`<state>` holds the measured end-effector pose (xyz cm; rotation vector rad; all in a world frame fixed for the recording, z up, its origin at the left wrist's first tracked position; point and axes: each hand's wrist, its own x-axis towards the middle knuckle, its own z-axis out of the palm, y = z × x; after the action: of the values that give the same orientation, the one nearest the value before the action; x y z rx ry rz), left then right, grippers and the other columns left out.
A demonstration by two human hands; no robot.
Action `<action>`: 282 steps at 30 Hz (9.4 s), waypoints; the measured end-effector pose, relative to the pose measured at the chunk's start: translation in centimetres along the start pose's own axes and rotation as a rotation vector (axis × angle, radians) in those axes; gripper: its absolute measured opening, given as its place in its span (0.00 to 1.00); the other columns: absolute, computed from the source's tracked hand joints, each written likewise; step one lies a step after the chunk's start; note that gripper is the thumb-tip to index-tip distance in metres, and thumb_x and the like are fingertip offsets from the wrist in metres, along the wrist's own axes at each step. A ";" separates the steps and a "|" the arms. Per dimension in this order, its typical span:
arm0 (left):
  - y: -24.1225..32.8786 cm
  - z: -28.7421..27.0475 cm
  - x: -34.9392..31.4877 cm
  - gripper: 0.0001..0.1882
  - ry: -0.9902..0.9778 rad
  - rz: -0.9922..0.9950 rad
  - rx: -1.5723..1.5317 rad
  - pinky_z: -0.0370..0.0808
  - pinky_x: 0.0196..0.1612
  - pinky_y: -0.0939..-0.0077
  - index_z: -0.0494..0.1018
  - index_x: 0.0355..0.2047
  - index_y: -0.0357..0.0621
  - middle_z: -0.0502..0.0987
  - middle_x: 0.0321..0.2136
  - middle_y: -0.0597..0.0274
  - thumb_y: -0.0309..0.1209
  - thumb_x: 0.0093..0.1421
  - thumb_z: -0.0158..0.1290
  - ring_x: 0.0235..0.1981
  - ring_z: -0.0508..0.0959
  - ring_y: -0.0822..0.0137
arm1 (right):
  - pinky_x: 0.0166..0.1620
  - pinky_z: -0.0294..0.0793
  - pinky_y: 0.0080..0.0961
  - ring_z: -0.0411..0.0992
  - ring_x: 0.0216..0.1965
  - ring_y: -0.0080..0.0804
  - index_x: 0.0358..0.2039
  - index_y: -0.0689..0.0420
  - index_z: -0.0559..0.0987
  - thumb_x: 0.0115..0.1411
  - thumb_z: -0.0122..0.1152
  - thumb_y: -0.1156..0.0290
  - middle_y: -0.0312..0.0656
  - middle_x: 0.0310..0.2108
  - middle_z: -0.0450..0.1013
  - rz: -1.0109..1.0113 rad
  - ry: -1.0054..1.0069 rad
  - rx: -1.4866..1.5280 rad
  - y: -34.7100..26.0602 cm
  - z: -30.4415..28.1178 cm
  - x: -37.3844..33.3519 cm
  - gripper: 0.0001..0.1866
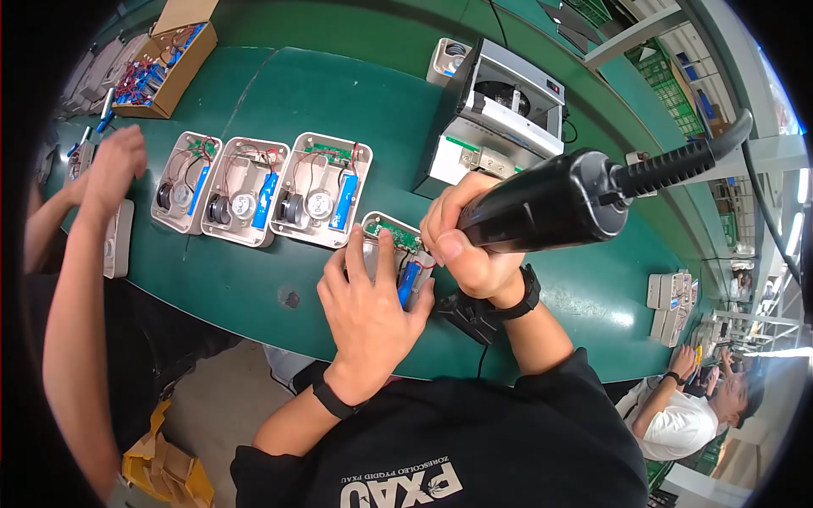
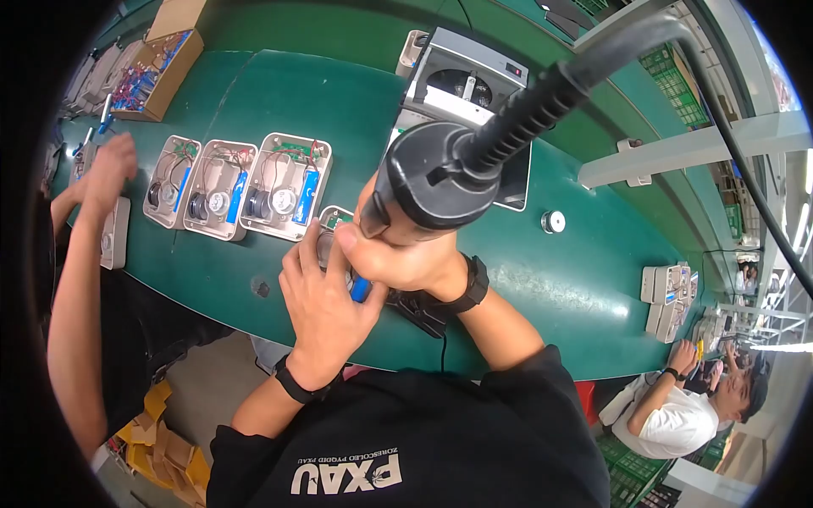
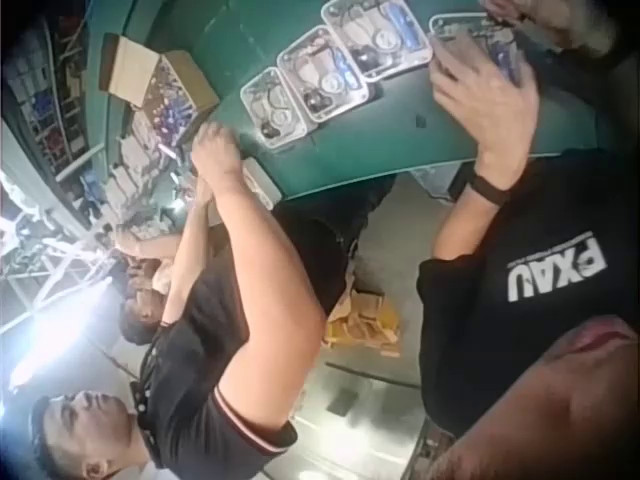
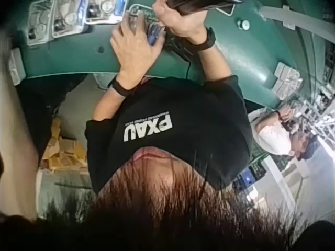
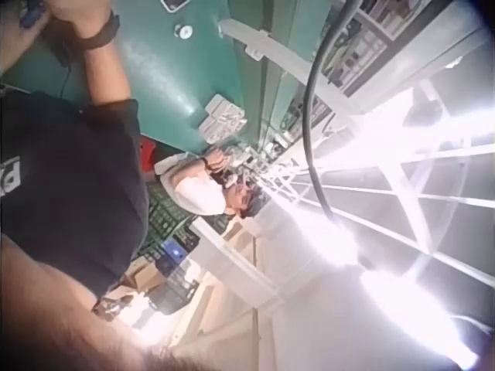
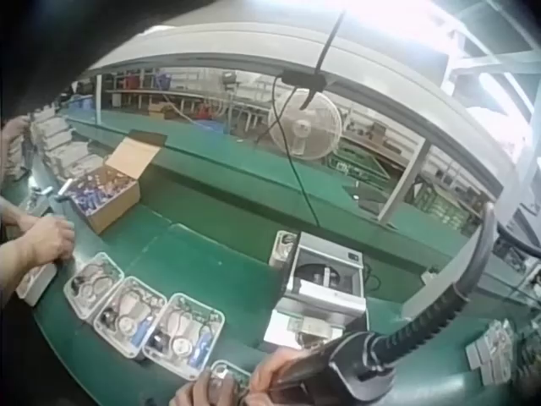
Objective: The person picks up a screw from a dispenser with an electric screwdriver, drives it into a circuit board inside a plastic housing, and places the unit on the table. This process is repeated for several units, occasionally moving aside other components to clear the workspace.
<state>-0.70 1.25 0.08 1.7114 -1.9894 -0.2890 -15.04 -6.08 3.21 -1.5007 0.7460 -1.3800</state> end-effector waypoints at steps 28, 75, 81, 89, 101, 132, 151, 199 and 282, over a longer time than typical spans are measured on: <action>-5.8 -1.8 25.2 0.43 -0.141 0.080 0.207 0.71 0.58 0.46 0.60 0.63 0.38 0.71 0.55 0.37 0.39 0.51 0.66 0.59 0.70 0.38 | 0.23 0.67 0.27 0.62 0.15 0.27 0.27 0.57 0.67 0.61 0.64 0.56 0.37 0.16 0.64 -0.273 0.157 -0.029 -5.7 -6.0 3.7 0.20; -1.0 -1.4 3.0 0.32 -0.390 0.447 0.045 0.60 0.64 0.29 0.78 0.52 0.55 0.70 0.54 0.46 0.47 0.45 0.69 0.56 0.71 0.49 | 0.22 0.65 0.24 0.62 0.16 0.24 0.29 0.60 0.68 0.61 0.64 0.65 0.38 0.17 0.65 0.051 -0.042 0.038 -0.1 -2.3 0.5 0.16; -1.1 -1.4 2.9 0.33 -0.394 0.457 0.049 0.60 0.64 0.30 0.77 0.52 0.55 0.70 0.55 0.45 0.47 0.45 0.69 0.56 0.71 0.48 | 0.22 0.65 0.24 0.61 0.16 0.24 0.29 0.61 0.67 0.61 0.64 0.67 0.38 0.17 0.65 0.077 0.023 0.074 0.9 -1.8 0.7 0.15; -1.1 -1.1 2.9 0.34 -0.388 0.461 0.037 0.61 0.63 0.32 0.77 0.52 0.54 0.69 0.55 0.44 0.48 0.44 0.70 0.56 0.71 0.48 | 0.23 0.66 0.25 0.62 0.16 0.25 0.29 0.60 0.68 0.61 0.65 0.65 0.38 0.16 0.65 0.025 0.008 0.017 0.2 -2.4 0.7 0.15; -0.4 0.1 3.4 0.29 -0.330 0.435 -0.002 0.63 0.59 0.45 0.76 0.49 0.52 0.69 0.54 0.42 0.43 0.45 0.68 0.55 0.69 0.47 | 0.26 0.68 0.34 0.64 0.17 0.31 0.30 0.57 0.69 0.64 0.55 0.54 0.39 0.17 0.65 -0.641 0.362 -0.374 -6.0 -8.8 6.4 0.18; 0.3 0.8 3.7 0.30 -0.319 0.399 -0.009 0.64 0.59 0.47 0.78 0.49 0.51 0.69 0.55 0.42 0.44 0.44 0.70 0.55 0.70 0.47 | 0.22 0.66 0.24 0.62 0.16 0.25 0.28 0.62 0.67 0.60 0.63 0.68 0.39 0.16 0.65 -0.031 0.052 -0.011 1.1 -3.2 0.9 0.15; 1.4 0.8 2.6 0.31 -0.256 0.108 0.077 0.68 0.47 0.55 0.76 0.51 0.48 0.69 0.51 0.43 0.45 0.47 0.67 0.47 0.71 0.48 | 0.23 0.68 0.29 0.63 0.17 0.28 0.29 0.59 0.67 0.62 0.61 0.60 0.39 0.17 0.65 -0.340 0.168 0.024 -5.6 -5.4 3.1 0.17; 1.4 1.6 2.3 0.28 -0.125 0.020 0.048 0.69 0.43 0.55 0.75 0.47 0.47 0.69 0.47 0.43 0.44 0.47 0.68 0.44 0.71 0.47 | 0.21 0.67 0.26 0.61 0.15 0.26 0.27 0.60 0.67 0.60 0.63 0.63 0.39 0.15 0.64 -0.034 0.086 -0.059 -0.8 -2.7 -0.4 0.16; -1.3 -1.2 4.5 0.49 -0.450 0.444 -0.154 0.63 0.61 0.57 0.66 0.64 0.40 0.71 0.55 0.47 0.38 0.40 0.69 0.57 0.69 0.49 | 0.23 0.65 0.24 0.62 0.16 0.24 0.27 0.61 0.66 0.61 0.64 0.68 0.38 0.17 0.64 0.011 0.079 0.025 1.7 -3.9 -1.5 0.16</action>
<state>0.63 -3.21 1.54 1.1345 -2.5228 -0.6924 -18.86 -6.24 0.82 -1.4279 0.7821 -1.4418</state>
